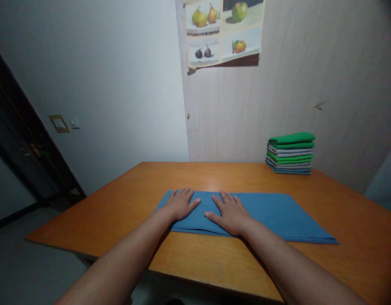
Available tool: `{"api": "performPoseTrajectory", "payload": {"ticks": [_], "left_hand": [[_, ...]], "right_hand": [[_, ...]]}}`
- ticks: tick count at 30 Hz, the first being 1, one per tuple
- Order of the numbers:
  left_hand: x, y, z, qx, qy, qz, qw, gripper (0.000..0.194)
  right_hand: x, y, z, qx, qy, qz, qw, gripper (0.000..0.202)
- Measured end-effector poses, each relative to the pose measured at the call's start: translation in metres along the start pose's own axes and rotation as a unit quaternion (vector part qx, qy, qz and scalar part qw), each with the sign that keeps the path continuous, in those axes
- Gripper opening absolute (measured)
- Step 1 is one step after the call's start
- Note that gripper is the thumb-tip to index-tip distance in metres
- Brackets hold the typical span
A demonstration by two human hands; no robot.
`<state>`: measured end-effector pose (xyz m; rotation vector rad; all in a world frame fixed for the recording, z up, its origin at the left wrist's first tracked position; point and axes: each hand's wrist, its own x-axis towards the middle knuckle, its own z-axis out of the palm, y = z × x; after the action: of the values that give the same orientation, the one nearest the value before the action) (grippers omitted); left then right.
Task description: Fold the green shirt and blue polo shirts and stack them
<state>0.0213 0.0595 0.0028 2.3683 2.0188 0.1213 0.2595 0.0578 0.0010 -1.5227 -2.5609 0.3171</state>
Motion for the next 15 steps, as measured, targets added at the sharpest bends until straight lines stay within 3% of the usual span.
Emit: {"api": "performPoseTrajectory", "payload": {"ticks": [9,15], "left_hand": [[0.019,-0.074,-0.023,-0.122,0.067,-0.136,0.981,0.044],[0.028,-0.09,-0.025,-0.262,0.017,-0.184,0.947,0.023]], "right_hand": [[-0.001,0.001,0.0,0.006,-0.003,-0.002,1.0,0.103],[-0.001,0.002,0.001,-0.008,0.001,0.004,1.0,0.099]]}}
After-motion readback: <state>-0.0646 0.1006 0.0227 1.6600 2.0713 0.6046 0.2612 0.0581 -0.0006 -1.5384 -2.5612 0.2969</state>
